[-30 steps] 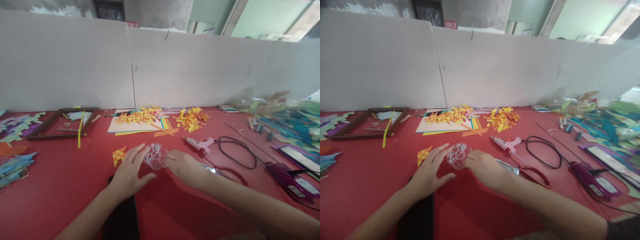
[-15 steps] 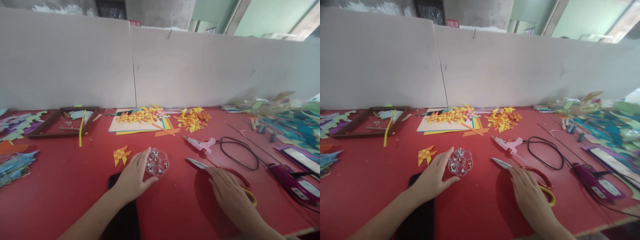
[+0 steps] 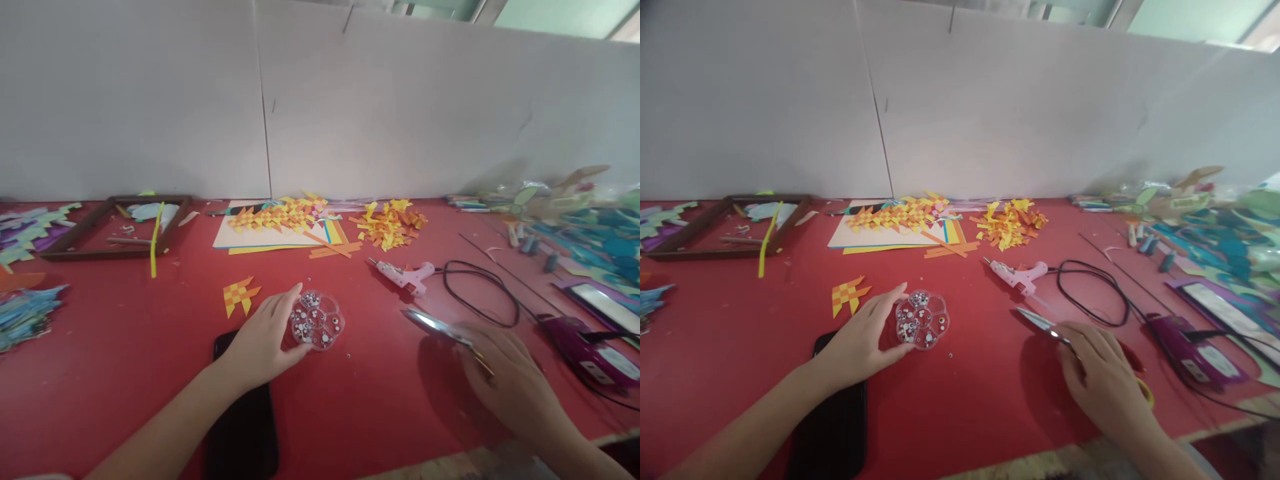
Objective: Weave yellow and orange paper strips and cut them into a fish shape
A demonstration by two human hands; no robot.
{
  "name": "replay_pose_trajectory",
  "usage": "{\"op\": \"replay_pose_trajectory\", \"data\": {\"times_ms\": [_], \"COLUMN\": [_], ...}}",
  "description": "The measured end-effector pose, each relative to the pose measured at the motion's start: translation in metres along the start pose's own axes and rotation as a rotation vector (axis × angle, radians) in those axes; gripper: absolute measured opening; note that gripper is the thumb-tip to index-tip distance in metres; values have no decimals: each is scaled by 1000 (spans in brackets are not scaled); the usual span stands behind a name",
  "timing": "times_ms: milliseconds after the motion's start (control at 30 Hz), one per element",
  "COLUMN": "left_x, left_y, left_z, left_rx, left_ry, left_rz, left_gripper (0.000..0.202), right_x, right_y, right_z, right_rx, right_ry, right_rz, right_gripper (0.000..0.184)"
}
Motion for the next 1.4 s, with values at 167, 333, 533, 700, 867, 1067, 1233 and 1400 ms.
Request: {"op": "replay_pose_trajectory", "data": {"times_ms": [167, 333, 533, 700, 867, 1067, 1233, 1400], "left_x": [-1, -2, -2, -3, -5, -6, -6, -7], "left_y": [2, 3, 6, 8, 10, 11, 10, 11], "left_z": [0, 0, 1, 2, 1, 0, 3, 3], "left_rx": [36, 33, 13, 1, -23, -47, -59, -69], "left_ry": [-15, -29, -40, -48, -75, -123, -133, -133], "left_rz": [25, 23, 1, -16, -21, -24, -24, -16], "left_gripper": [79, 78, 74, 66, 63, 63, 63, 62], "right_x": [44, 84, 112, 122, 116, 104, 107, 126], "right_y": [-14, -67, -114, -123, -118, -89, -56, -49], "right_z": [70, 145, 194, 203, 197, 179, 162, 146], "right_rx": [205, 506, 523, 517, 520, 447, 320, 336], "right_ry": [14, 120, 146, 134, 114, 40, -4, 229], "right_rz": [284, 556, 645, 694, 713, 714, 756, 637], "right_gripper": [29, 24, 20, 12, 11, 13, 8, 17]}}
Point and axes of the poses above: each hand's wrist, its own z-axis towards the middle knuckle, its own y-axis out of the back of the hand, x = y × z, the point moved 4 cm from there along z, towards the middle knuckle, and after that the axes turned 5 degrees about z, right-handed, at the moved point
